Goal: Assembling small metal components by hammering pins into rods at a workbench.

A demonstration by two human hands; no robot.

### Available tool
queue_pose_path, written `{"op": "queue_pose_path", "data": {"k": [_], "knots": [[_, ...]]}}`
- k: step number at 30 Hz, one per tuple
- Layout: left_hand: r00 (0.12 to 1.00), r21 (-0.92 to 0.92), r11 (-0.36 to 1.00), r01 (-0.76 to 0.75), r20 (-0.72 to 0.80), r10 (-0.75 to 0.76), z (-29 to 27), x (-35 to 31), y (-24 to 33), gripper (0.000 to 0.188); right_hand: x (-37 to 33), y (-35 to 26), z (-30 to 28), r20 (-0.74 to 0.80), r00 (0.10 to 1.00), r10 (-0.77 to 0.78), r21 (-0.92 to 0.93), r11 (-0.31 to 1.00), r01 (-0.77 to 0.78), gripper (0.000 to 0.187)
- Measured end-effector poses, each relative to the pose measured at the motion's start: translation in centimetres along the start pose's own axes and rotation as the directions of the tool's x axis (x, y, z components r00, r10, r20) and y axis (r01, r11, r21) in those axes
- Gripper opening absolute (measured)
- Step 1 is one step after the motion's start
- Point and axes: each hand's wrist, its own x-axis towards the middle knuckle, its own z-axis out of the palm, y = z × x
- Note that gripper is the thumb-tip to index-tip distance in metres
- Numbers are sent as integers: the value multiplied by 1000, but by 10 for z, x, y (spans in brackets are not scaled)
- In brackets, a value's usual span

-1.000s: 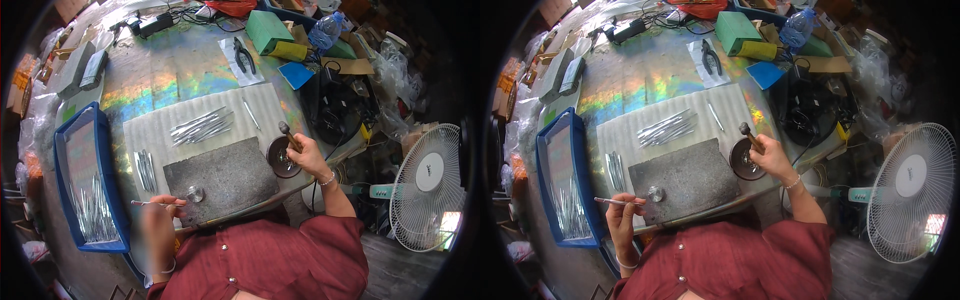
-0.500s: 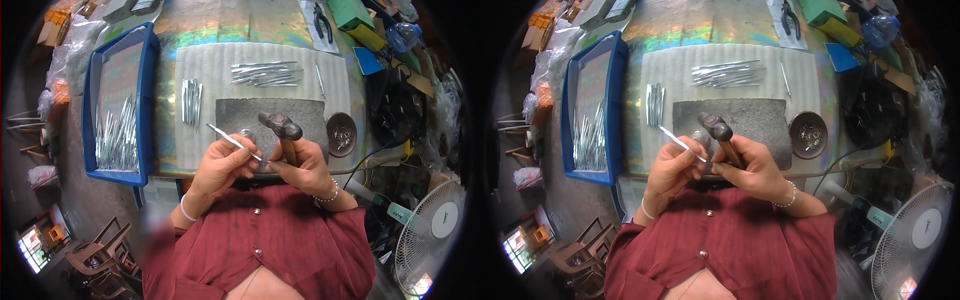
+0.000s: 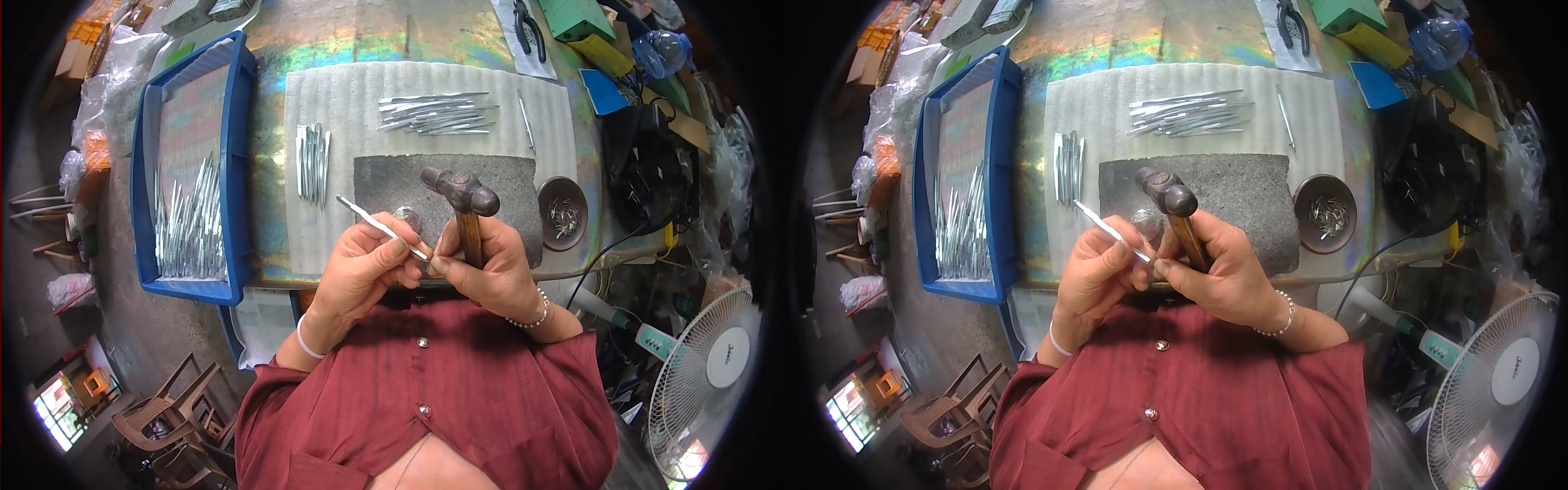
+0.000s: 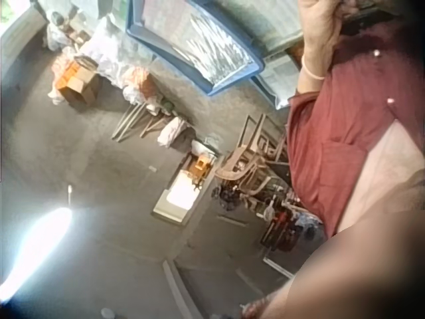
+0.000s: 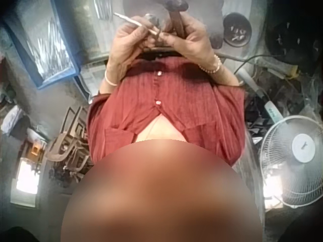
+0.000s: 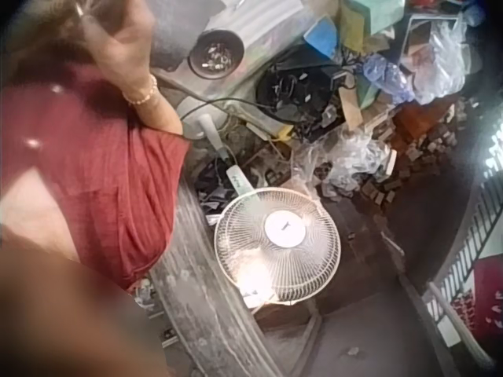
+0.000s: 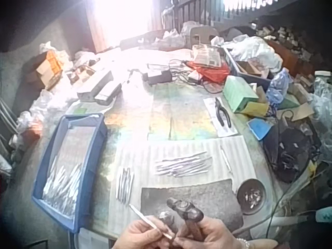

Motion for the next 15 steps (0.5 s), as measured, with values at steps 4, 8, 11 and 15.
{"op": "queue_pose_path", "data": {"k": [4,8,11,15], "knots": [[1000,-63,998,21,21,-20,-2,2,-2,14,-1,4,-1,-16,1000,-25,33,999,25,11],[1000,-77,997,-4,25,6,2,2,-3,13,-2,5,1,-48,999,-16,0,1000,16,11],[999,-45,998,-41,11,41,4,2,-3,12,-2,3,1,-56,998,-17,34,999,19,11],[986,149,976,-162,-21,167,8,-1,-7,11,-1,6,5,-89,995,-43,63,997,49,12]]}}
